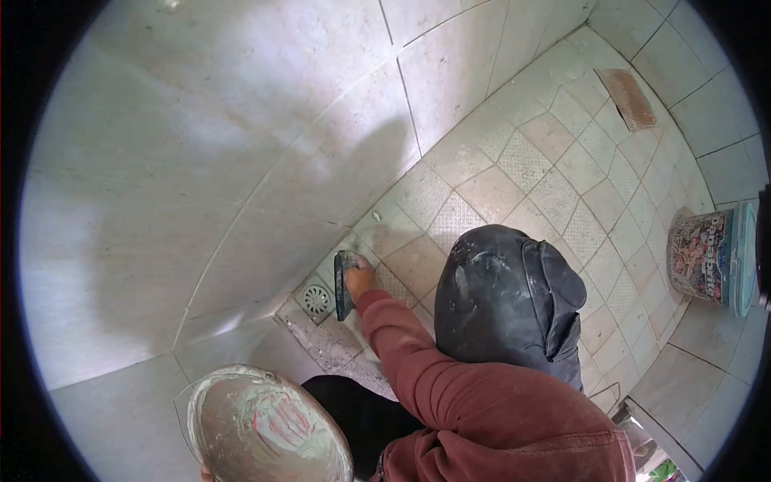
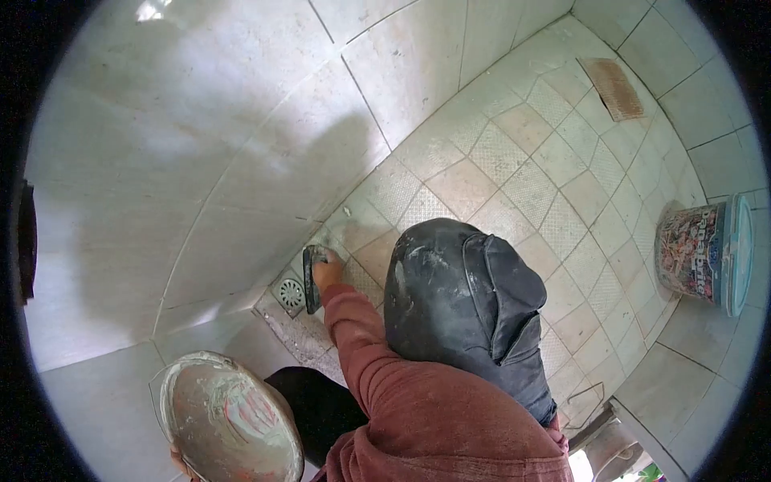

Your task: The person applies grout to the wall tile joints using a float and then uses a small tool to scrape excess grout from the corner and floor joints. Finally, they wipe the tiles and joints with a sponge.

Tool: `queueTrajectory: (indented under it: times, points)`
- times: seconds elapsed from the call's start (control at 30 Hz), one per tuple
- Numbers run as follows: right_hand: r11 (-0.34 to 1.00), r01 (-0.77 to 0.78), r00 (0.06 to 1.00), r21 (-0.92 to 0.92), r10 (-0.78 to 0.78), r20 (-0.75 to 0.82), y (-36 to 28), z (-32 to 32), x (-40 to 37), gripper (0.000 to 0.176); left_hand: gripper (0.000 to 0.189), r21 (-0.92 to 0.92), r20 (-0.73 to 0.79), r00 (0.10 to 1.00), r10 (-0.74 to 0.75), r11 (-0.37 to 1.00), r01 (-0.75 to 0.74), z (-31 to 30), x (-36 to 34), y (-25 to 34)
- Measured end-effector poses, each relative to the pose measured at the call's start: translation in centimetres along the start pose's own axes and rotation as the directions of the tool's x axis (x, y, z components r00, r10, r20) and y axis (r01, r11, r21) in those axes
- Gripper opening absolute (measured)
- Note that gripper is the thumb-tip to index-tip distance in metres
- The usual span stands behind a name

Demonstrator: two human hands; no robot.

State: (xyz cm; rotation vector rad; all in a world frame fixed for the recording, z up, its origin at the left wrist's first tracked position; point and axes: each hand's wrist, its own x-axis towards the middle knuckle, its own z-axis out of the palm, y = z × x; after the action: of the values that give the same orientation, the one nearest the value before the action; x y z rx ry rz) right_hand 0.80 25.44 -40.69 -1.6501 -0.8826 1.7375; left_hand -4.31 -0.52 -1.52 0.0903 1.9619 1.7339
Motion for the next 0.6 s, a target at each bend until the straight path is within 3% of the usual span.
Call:
queueTrajectory:
  times: [0.03, 0.17, 0.23, 0.27, 0.33, 0.47, 0.57, 0.6]
  points:
    - [0.985, -0.139, 0.989, 0.099, 0.132, 0.069, -0.6, -0.3, -0.2, 0.044, 0.047, -0.004, 0.007, 1.0, -0.002, 1.0, 0.002, 0.3, 0.4, -0.2]
    - [0.996, -0.075, 0.996, 0.044, 0.073, 0.042, -1.8, -1.0, -0.8, 0.043, 0.047, -0.013, 0.037, 0.999, -0.011, 1.0, 0.011, 1.4, 1.6, -0.9]
    - [0.96, -0.242, 0.967, 0.14, 0.226, 0.117, -4.2, -1.9, -2.0, 0.043, 0.047, -0.024, 0.051, 0.999, -0.017, 1.0, 0.018, 1.6, 1.9, -1.2]
    - [0.961, -0.237, 0.968, 0.143, 0.221, 0.117, -3.9, -1.7, -1.9, 0.043, 0.047, -0.024, 0.053, 0.998, -0.017, 1.0, 0.019, 1.8, 2.0, -1.3]
    - [0.983, -0.063, 0.997, 0.175, 0.054, 0.056, -2.9, -1.3, -1.9, 0.042, 0.047, -0.021, 0.059, 0.998, -0.018, 1.0, 0.019, 2.4, 2.4, -1.4]
    - [0.988, -0.049, 0.994, 0.148, 0.034, 0.1, -3.6, -1.6, -2.5, 0.041, 0.047, -0.03, 0.086, 0.996, -0.021, 0.999, 0.023, 3.3, 3.4, -1.8]
    - [0.985, -0.133, 0.978, 0.11, 0.148, -0.146, -3.4, -0.8, -2.3, 0.04, 0.047, -0.036, 0.11, 0.994, -0.023, 0.999, 0.027, 4.0, 4.1, -2.1]
    - [0.977, -0.14, 0.99, 0.163, 0.143, -0.011, -3.4, -1.4, -2.2, 0.04, 0.048, -0.034, 0.116, 0.993, -0.026, 0.999, 0.03, 4.2, 4.3, -2.2]
